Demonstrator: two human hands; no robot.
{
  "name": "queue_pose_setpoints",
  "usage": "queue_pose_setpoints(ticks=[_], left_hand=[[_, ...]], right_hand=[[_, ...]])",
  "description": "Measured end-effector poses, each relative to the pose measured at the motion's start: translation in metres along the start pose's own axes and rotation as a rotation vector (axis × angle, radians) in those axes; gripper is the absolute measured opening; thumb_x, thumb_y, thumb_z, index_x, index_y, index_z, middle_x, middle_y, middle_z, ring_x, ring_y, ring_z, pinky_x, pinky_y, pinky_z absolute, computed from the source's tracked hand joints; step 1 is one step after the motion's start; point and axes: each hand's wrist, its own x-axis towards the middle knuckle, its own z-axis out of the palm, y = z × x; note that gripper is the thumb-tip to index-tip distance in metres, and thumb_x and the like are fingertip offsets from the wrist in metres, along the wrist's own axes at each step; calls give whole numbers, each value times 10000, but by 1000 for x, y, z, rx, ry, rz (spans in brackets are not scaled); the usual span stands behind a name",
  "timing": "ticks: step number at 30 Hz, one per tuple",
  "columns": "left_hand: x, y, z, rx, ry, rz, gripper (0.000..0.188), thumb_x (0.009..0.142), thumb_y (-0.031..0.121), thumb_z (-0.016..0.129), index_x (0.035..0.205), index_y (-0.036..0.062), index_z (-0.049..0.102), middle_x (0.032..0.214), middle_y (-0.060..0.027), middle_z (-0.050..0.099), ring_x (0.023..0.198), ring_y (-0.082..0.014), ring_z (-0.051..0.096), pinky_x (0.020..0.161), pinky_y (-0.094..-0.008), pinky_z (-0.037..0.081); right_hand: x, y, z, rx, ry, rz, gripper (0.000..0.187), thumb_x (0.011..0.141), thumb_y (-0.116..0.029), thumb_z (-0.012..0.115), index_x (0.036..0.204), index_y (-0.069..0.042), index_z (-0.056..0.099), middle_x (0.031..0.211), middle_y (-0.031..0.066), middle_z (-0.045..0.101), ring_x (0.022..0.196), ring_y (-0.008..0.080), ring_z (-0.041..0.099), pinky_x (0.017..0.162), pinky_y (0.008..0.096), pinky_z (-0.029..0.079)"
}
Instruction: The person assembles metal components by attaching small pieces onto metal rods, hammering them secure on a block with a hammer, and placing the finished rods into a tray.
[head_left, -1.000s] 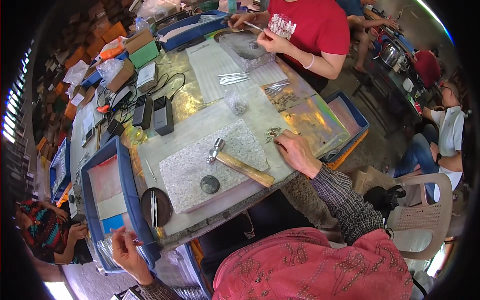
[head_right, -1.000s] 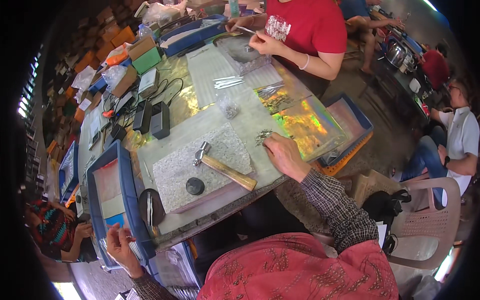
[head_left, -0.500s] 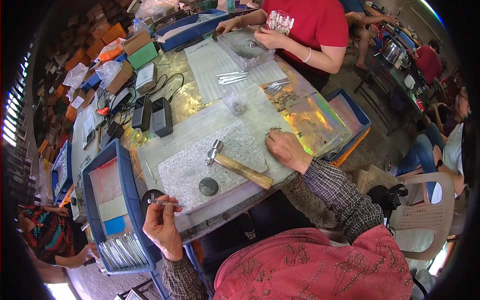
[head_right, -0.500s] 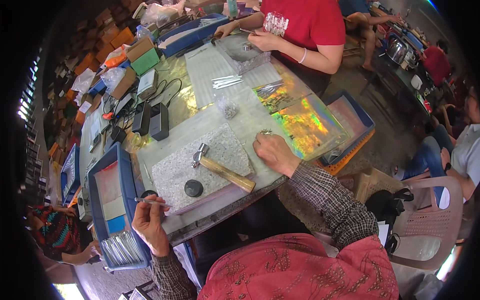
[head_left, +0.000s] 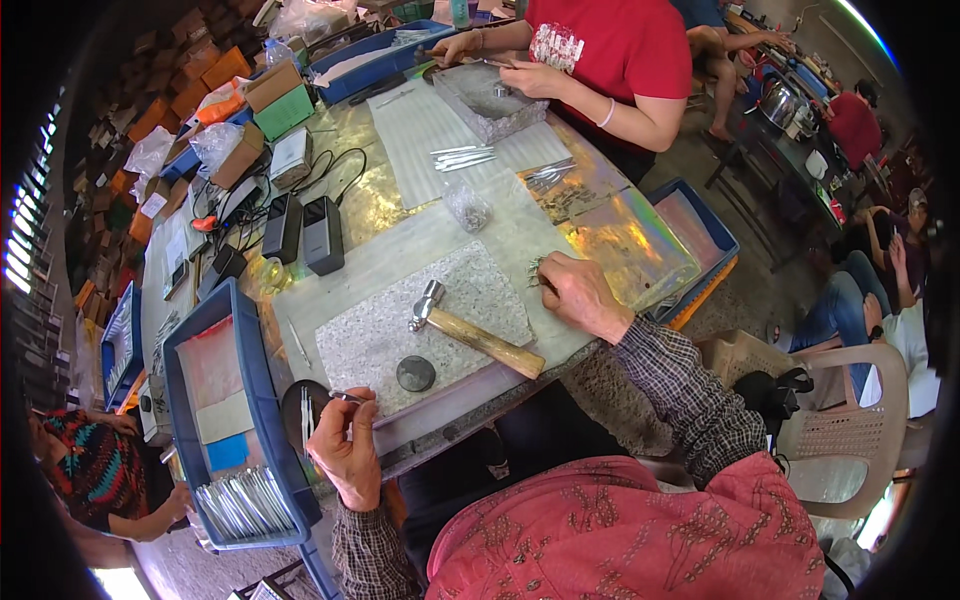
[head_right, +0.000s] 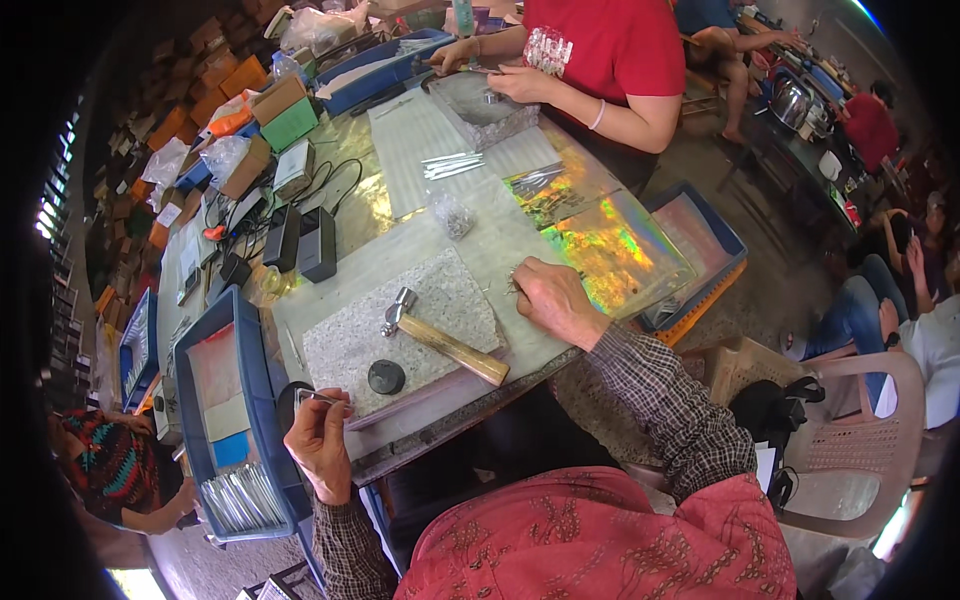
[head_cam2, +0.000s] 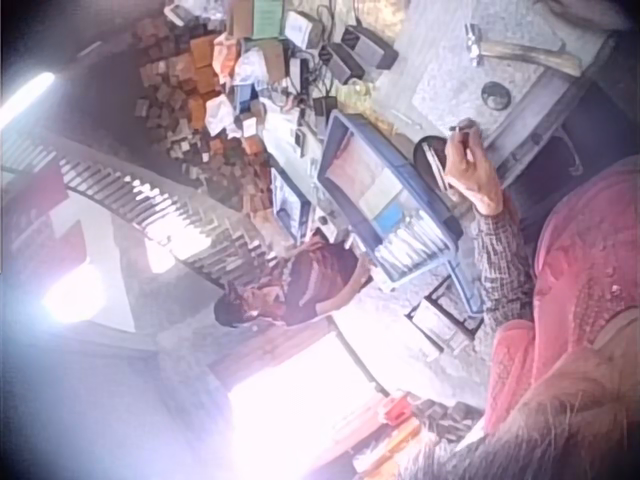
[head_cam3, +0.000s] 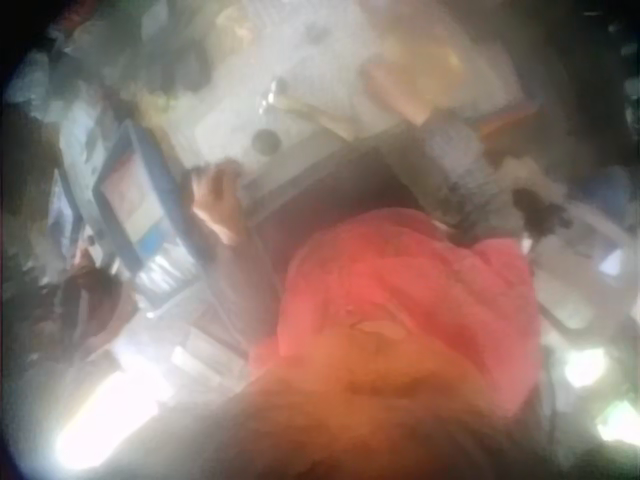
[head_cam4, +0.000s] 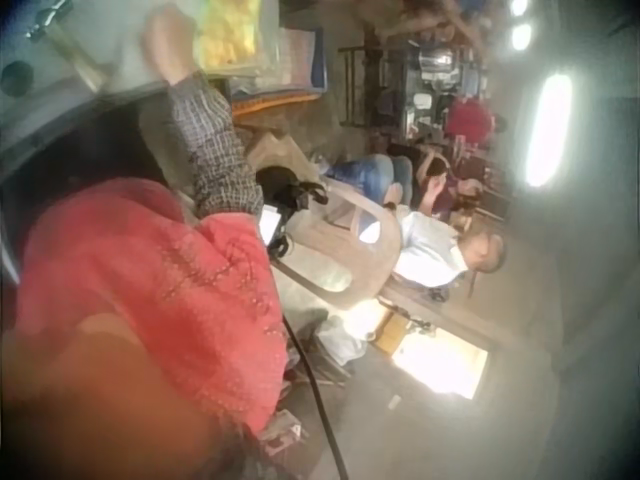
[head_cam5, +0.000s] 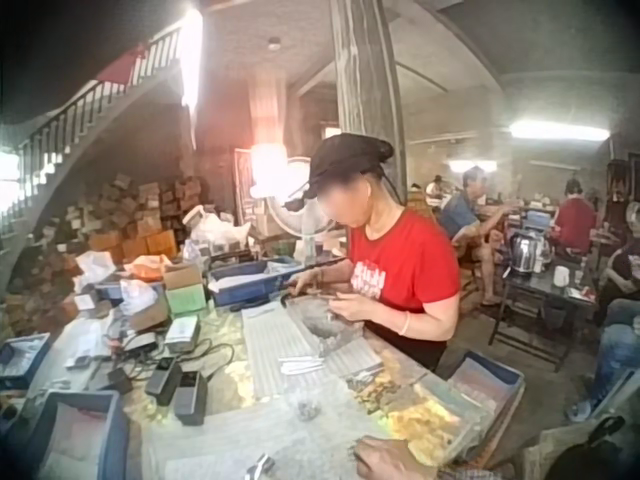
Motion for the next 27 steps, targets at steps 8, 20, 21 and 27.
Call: queue_pose_setpoints(ticks=[8, 20, 21, 27], left_hand=[[-1, -2, -1, 172, -18, 129, 73, 826, -49, 663, 896, -40, 642, 859, -142, 699, 768, -211, 665, 707, -295, 519], [-4, -5, -1, 112, 41, 99, 91, 799, -42, 685, 876, -53, 638, 849, -139, 698, 756, -189, 653, 705, -287, 512], [-4, -4, 0, 96, 50, 91, 87, 796, -36, 689, 862, -54, 635, 843, -137, 695, 743, -181, 643, 699, -281, 507], [-10, 10, 6, -434, 3, -159, 19, 898, -12, 624, 902, -31, 626, 913, -86, 689, 715, -114, 618, 687, -232, 492]], right_hand=[[0, -30, -27, 581, -7, 313, 92, 751, 58, 611, 831, 18, 584, 684, 23, 557, 623, 70, 504, 566, 251, 423], [2, -71, -47, 768, 29, 351, 143, 815, 72, 627, 944, 20, 663, 792, 12, 628, 701, 48, 589, 603, 188, 452], [2, -75, -50, 774, 23, 347, 143, 815, 72, 627, 944, 20, 663, 792, 12, 628, 701, 48, 589, 603, 188, 452], [-1, -107, -61, 806, -27, 278, 76, 834, 28, 655, 903, 29, 623, 792, 45, 639, 714, 77, 617, 622, 236, 508]])
